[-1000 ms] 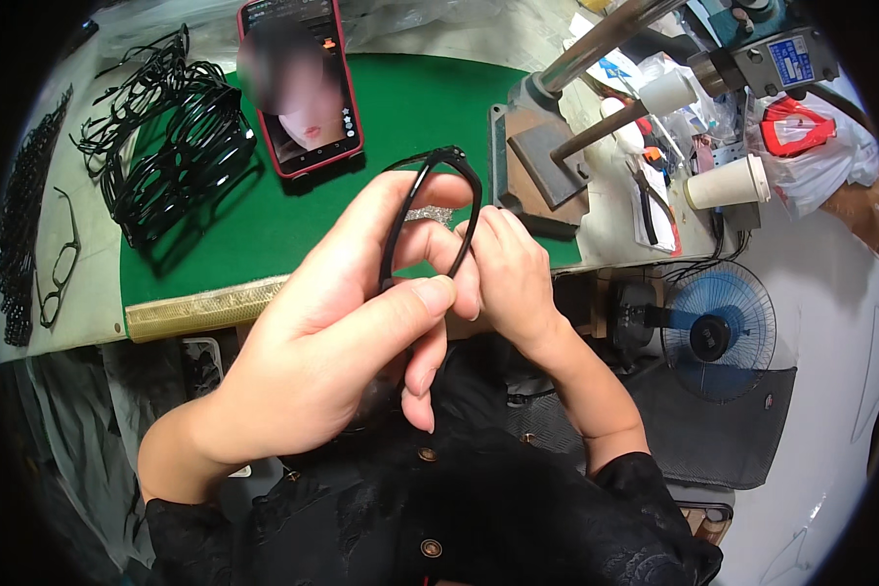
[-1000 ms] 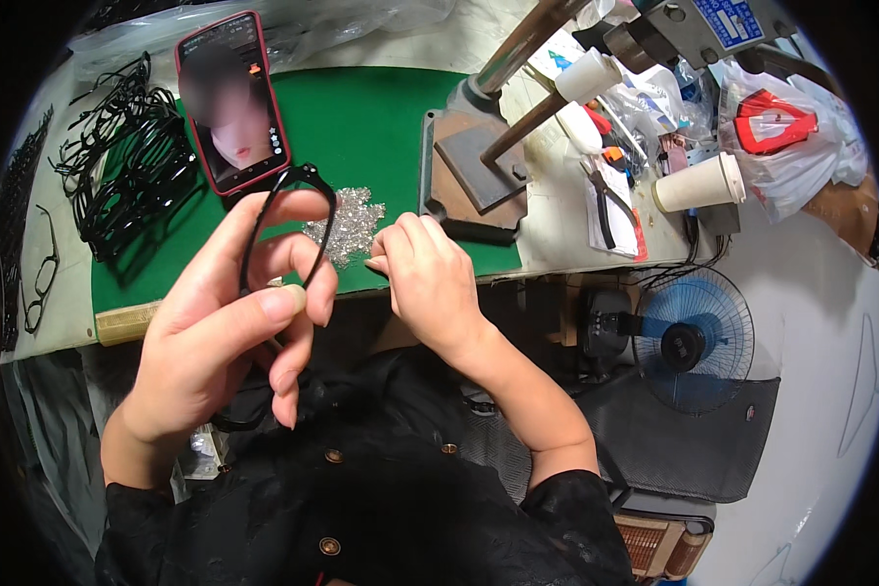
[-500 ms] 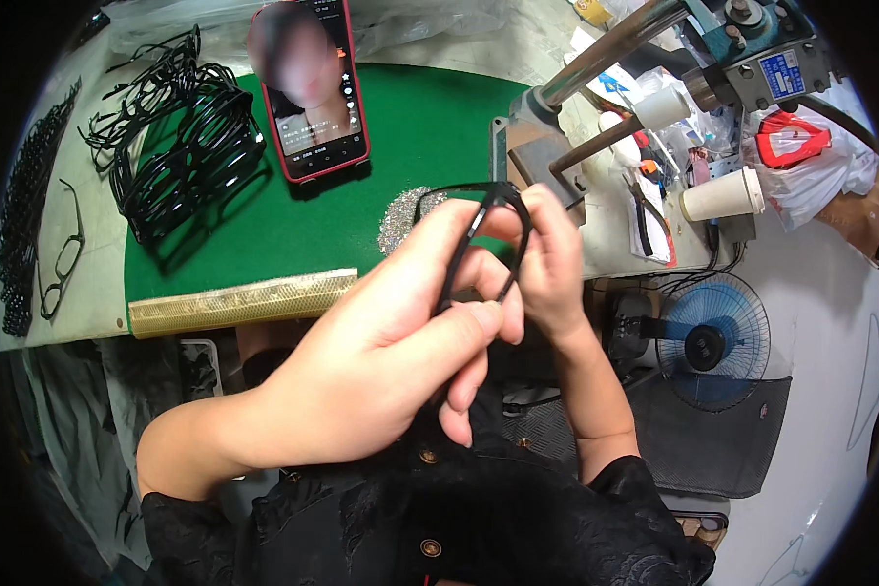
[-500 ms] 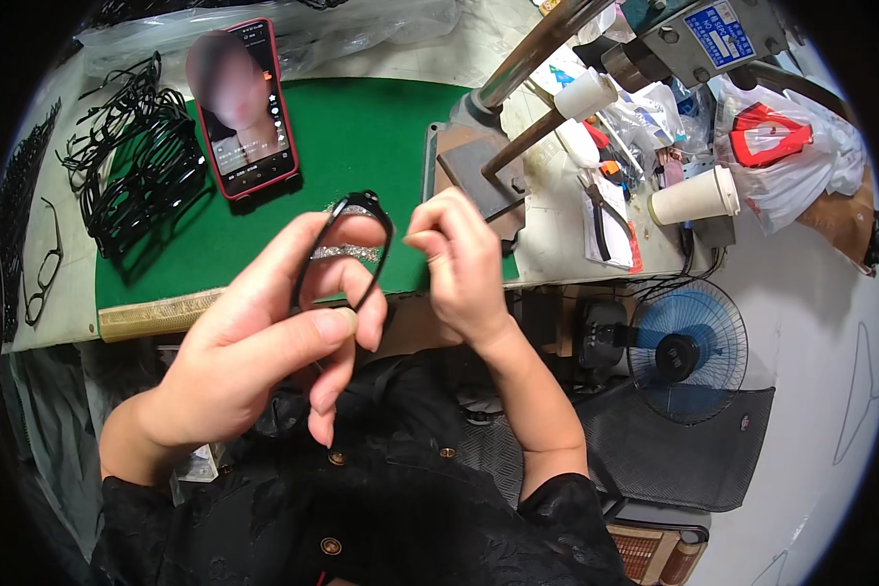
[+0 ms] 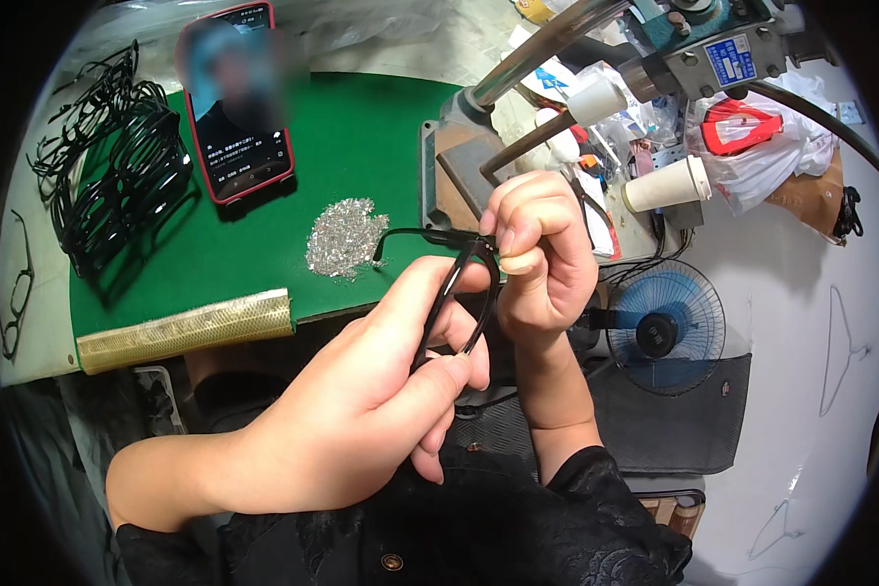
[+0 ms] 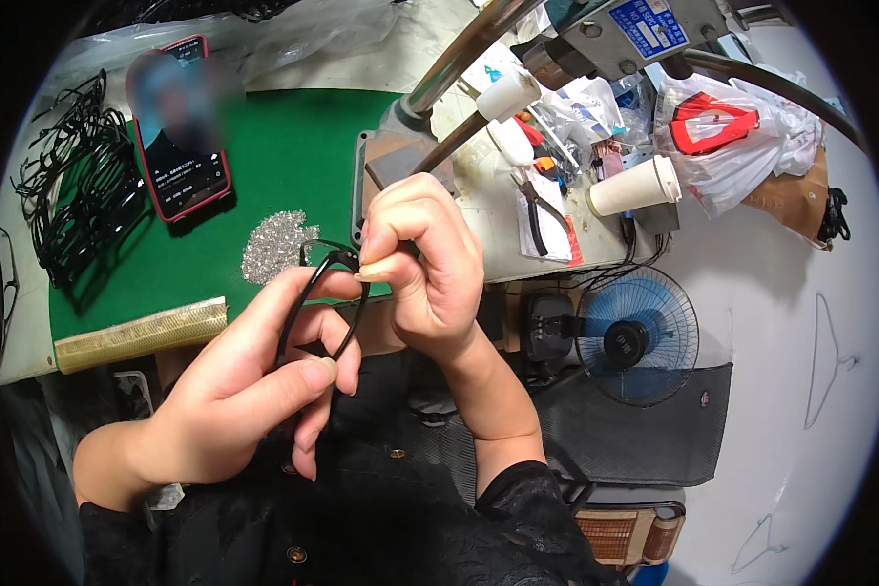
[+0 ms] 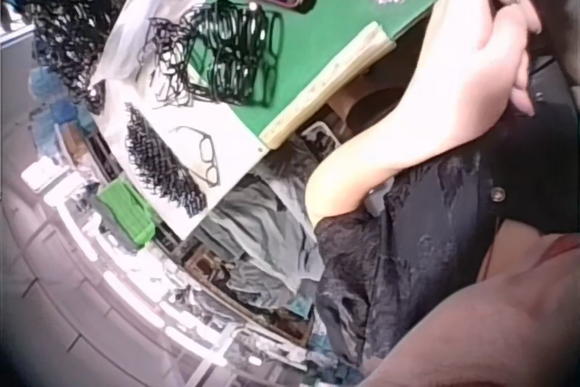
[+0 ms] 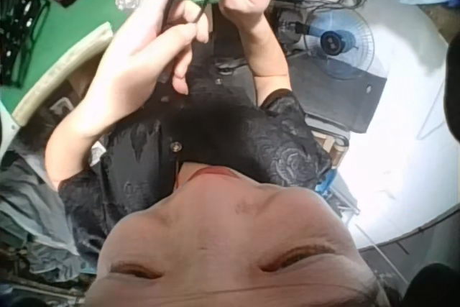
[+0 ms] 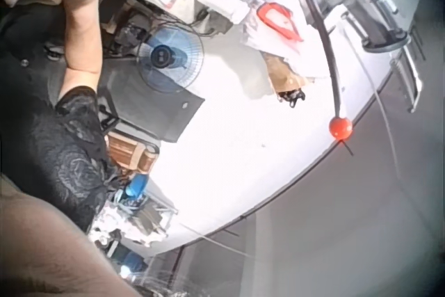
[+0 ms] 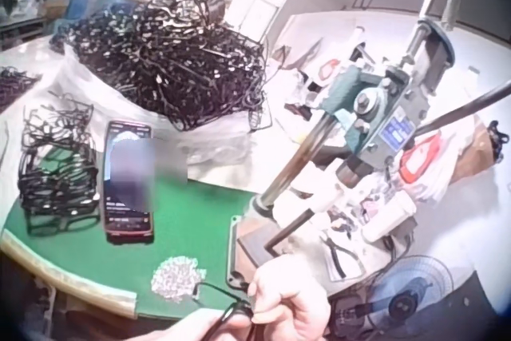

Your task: The person repeatedly picks up black eyeglass frames and small metal components from a green work surface. They insert the components into the frame arms and use a red-handled tool to secure them. The person handles the frames one at a time, placing finished units aside.

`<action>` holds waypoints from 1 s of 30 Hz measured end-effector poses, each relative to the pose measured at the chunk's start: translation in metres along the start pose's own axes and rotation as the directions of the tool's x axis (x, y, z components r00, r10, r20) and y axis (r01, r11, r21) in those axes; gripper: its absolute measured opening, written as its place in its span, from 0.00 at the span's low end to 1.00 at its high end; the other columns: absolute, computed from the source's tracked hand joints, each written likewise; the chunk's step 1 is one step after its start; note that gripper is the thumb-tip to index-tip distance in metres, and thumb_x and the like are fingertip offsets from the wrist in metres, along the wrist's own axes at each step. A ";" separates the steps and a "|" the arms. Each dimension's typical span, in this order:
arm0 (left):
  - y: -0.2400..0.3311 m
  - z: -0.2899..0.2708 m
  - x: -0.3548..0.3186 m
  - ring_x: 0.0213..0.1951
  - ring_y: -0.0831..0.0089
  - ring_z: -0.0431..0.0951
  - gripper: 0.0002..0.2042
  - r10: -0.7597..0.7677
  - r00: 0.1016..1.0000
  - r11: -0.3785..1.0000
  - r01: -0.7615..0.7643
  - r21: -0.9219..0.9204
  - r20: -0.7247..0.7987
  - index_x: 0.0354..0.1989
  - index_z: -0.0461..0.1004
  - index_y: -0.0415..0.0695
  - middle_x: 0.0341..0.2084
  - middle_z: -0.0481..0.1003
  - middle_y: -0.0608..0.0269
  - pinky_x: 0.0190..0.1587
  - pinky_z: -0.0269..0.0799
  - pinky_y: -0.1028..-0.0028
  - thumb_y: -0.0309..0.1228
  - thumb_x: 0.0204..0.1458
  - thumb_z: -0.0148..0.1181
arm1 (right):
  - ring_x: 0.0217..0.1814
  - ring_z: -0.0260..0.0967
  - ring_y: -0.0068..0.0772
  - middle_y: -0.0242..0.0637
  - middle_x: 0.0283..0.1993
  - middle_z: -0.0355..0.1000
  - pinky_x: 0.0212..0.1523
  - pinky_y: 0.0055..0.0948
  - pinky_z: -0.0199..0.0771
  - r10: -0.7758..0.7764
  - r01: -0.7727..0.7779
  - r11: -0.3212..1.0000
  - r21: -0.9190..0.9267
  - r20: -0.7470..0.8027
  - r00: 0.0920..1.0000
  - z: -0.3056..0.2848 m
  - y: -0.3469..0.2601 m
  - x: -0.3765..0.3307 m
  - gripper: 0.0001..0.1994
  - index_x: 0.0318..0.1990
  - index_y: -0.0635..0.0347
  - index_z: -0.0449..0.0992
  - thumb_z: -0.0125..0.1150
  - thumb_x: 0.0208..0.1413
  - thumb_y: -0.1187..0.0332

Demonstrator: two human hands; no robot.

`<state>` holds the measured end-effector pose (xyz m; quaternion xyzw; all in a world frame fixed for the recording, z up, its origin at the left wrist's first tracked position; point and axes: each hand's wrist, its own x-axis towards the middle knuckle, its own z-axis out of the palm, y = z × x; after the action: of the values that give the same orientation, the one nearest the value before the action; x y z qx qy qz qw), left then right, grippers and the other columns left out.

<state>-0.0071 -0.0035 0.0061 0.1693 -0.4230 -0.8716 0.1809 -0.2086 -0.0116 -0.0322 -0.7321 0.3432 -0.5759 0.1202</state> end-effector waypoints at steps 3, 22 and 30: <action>-0.003 -0.001 -0.001 0.22 0.78 0.68 0.23 0.004 1.000 1.000 -0.005 0.022 0.009 0.63 0.46 0.39 0.36 0.65 0.57 0.22 0.71 0.80 0.22 0.59 0.41 | 0.29 0.64 0.31 0.35 0.26 0.65 0.31 0.26 0.66 -0.022 0.023 0.999 -0.044 0.024 0.999 0.000 -0.001 0.001 0.12 0.27 0.62 0.69 0.59 0.55 0.62; -0.001 0.003 0.001 0.21 0.79 0.68 0.25 0.010 1.000 0.990 -0.008 0.142 -0.014 0.63 0.43 0.39 0.35 0.65 0.58 0.22 0.71 0.81 0.21 0.58 0.40 | 0.28 0.66 0.29 0.34 0.26 0.69 0.30 0.24 0.65 -0.020 0.019 0.999 -0.028 -0.040 0.999 -0.005 -0.003 -0.001 0.09 0.27 0.61 0.73 0.69 0.40 0.75; 0.010 0.004 0.028 0.21 0.78 0.69 0.17 0.075 0.996 0.992 -0.071 -0.107 0.040 0.55 0.50 0.37 0.32 0.65 0.59 0.22 0.74 0.78 0.25 0.59 0.42 | 0.30 0.63 0.22 0.35 0.31 0.67 0.32 0.19 0.64 0.036 -0.063 0.993 -0.095 -0.260 0.965 -0.007 0.007 0.001 0.08 0.34 0.63 0.69 0.63 0.52 0.73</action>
<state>-0.0319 -0.0194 0.0122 0.1245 -0.3863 -0.8890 0.2118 -0.2178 -0.0157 -0.0327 -0.6474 0.4032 -0.6447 0.0511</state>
